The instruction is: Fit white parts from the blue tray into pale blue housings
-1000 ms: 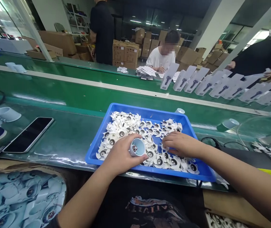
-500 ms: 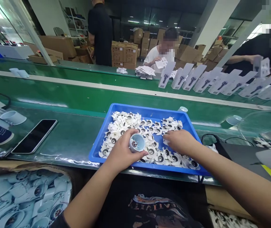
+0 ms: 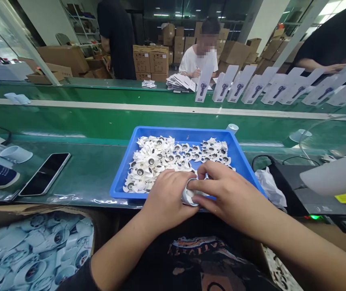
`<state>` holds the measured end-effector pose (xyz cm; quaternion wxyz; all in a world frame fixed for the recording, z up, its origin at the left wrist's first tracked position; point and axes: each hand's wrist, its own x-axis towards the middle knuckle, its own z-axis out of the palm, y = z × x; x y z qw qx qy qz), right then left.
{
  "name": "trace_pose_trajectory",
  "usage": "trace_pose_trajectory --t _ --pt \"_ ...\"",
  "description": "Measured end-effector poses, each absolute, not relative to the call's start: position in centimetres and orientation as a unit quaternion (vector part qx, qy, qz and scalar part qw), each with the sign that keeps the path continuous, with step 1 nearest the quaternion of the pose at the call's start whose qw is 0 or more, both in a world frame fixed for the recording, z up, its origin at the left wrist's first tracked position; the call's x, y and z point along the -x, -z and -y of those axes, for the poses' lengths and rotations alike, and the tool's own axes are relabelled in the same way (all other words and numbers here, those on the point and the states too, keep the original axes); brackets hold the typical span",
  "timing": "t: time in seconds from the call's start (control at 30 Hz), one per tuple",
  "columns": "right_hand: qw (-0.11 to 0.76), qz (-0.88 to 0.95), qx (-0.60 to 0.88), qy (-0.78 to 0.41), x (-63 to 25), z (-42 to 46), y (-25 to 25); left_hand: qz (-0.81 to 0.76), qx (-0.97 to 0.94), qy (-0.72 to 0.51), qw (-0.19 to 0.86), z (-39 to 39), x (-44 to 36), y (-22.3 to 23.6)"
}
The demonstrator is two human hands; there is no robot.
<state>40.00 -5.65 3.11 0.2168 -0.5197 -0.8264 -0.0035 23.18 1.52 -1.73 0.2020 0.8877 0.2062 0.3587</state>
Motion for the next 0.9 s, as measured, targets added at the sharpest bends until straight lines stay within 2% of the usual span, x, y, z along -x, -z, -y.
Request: trace_pose_trajectory --t 0.2,0.37,0.43,0.53,0.6,0.67,0.77,0.9 --pt "0.279 0.804 0.522 -0.058 -39.1 4.9 -2.5 -0.228 -0.873 -0.404 0.148 -0.2 -23.1 1.8" --pt "0.289 0.789 0.54 -0.057 -39.7 5.3 -2.8 -0.255 -0.863 -0.407 0.158 -0.7 -23.2 1.7" --pt "0.289 0.795 0.515 -0.137 -40.9 6.2 -3.8 -0.262 -0.859 -0.408 0.165 -1.2 -23.0 2.1" --pt "0.315 0.776 0.406 -0.366 -43.2 8.5 -4.7 -0.278 -0.855 -0.403 0.173 -1.9 -22.1 2.9" --pt "0.345 0.739 0.382 -0.435 -44.7 10.3 -3.7 -0.279 -0.856 -0.384 0.207 -2.9 -21.2 3.0" --pt "0.376 0.706 0.429 -0.42 -45.9 11.8 -1.6 -0.291 -0.855 -0.356 0.241 -5.0 -20.4 2.4" --pt "0.453 0.642 0.494 -0.373 -46.8 13.2 2.1 -0.368 -0.848 -0.315 0.216 -10.4 -21.2 0.0" --pt "0.549 0.607 0.464 -0.337 -46.0 13.4 4.3 -0.399 -0.858 -0.269 0.18 -18.3 -27.8 -3.1"
